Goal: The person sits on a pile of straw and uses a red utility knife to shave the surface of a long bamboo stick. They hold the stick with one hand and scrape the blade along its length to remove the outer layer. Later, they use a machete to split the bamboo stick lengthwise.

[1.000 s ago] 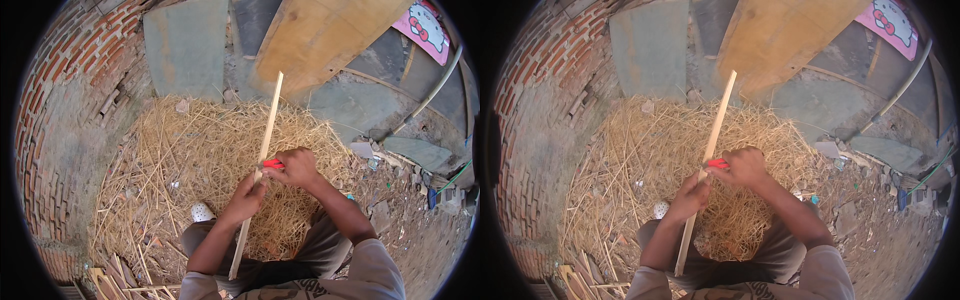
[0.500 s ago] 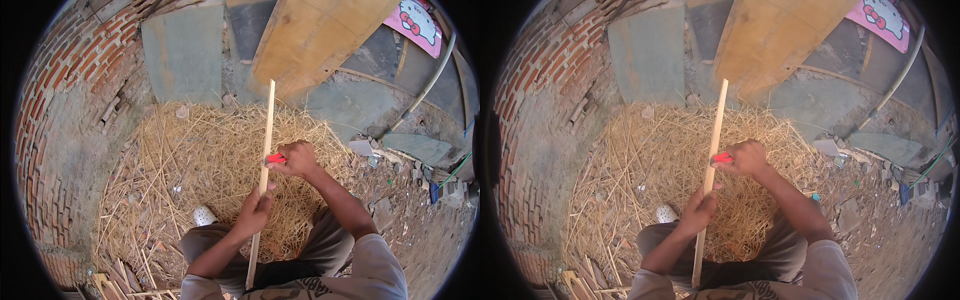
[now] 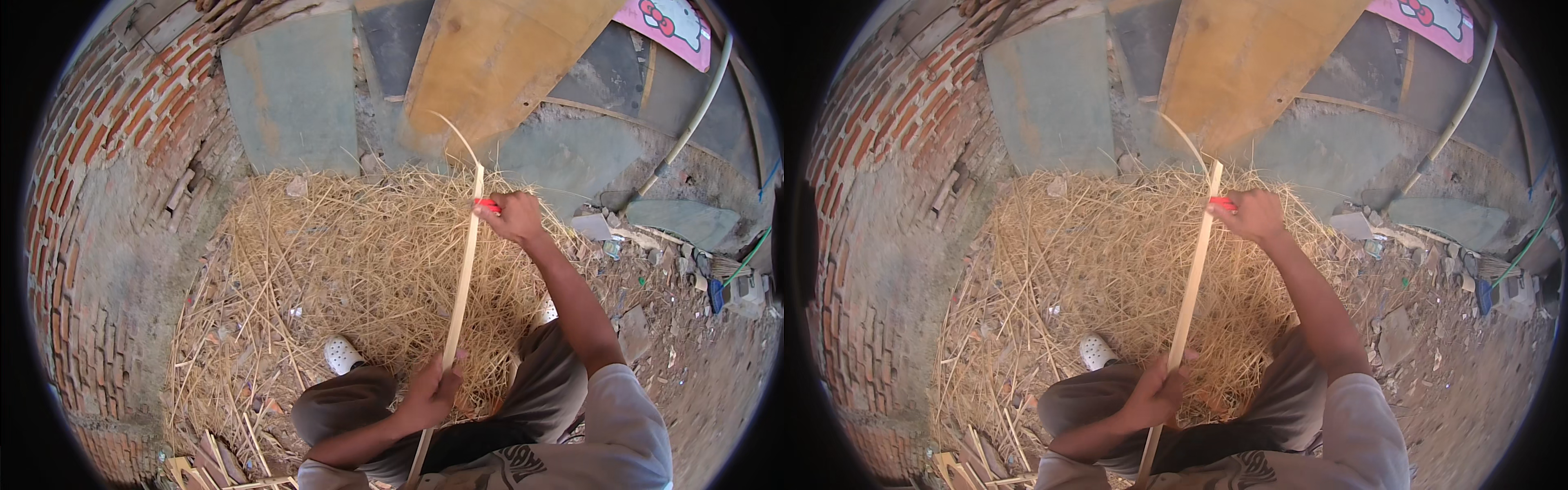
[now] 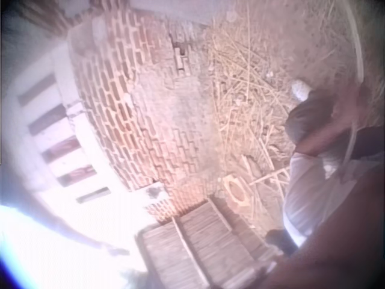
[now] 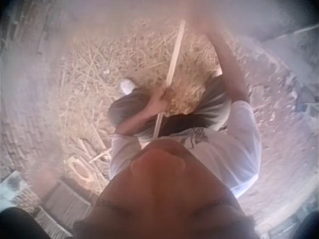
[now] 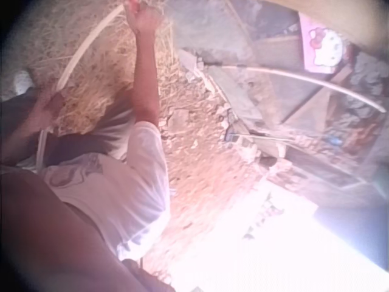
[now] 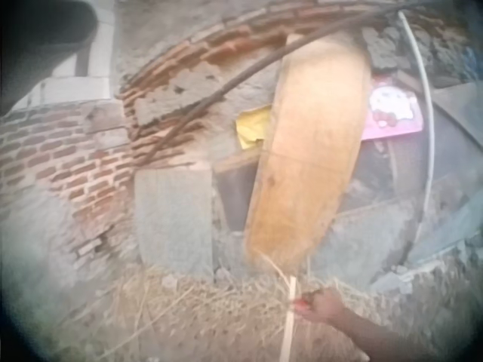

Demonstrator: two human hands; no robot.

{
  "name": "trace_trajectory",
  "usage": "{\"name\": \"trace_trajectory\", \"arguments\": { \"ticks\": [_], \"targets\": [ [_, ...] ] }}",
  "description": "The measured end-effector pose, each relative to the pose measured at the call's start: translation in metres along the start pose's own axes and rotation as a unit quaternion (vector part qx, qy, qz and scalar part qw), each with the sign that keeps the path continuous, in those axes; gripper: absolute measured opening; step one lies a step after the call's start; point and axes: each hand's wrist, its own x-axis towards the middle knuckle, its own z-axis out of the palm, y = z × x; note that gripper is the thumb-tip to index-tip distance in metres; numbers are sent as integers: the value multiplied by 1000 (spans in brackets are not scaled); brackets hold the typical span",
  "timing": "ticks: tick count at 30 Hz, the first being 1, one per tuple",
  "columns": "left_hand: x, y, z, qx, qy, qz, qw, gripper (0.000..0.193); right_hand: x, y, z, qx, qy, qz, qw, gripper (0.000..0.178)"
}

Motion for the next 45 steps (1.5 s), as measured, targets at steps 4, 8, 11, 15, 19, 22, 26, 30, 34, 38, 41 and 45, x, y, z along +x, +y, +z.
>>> {"name": "trace_trajectory", "arguments": {
  "ticks": [4, 8, 11, 15, 19, 22, 26, 30, 34, 38, 41, 45],
  "targets": [
    [-17, 4, 7, -43, -43, -1, 998, 28, 8, 49, -6, 3, 47, 116, 992, 73],
    [-22, -3, 7, -87, -47, -5, 995, 27, 5, 110, -17, 30, 77, 306, 949, 75],
    [-14, -6, -5, -150, -2, -69, 986, 27, 4, 90, -20, 46, 21, 280, 959, 79],
    [11, 2, -22, -189, 28, -95, 977, 28, -27, -9, -17, 56, -16, 30, 998, 71],
    [21, 17, -27, -206, 69, -70, 974, 28, -72, -77, -12, 113, -8, -181, 977, 60],
    [28, 30, -25, -179, 77, -54, 979, 27, -81, -96, -24, 135, -26, -222, 965, 58],
    [34, 38, -23, -199, 75, -67, 975, 27, -75, -97, -15, 137, -13, -212, 968, 56],
    [40, 33, -20, -134, 97, -24, 986, 26, -63, -93, -15, 138, 23, -200, 970, 56],
    [36, 36, -16, -100, 64, -53, 992, 25, -38, -74, -21, 102, 19, -71, 992, 57],
    [38, 34, -18, -117, 75, -46, 989, 24, -48, -78, -14, 103, 34, -154, 982, 55],
    [41, 27, -22, -84, 110, -18, 990, 24, -70, -98, -15, 116, -12, -209, 971, 53],
    [45, 26, -25, 60, 137, 108, 983, 25, -62, -94, -13, 140, 10, -204, 969, 55]
  ]
}}
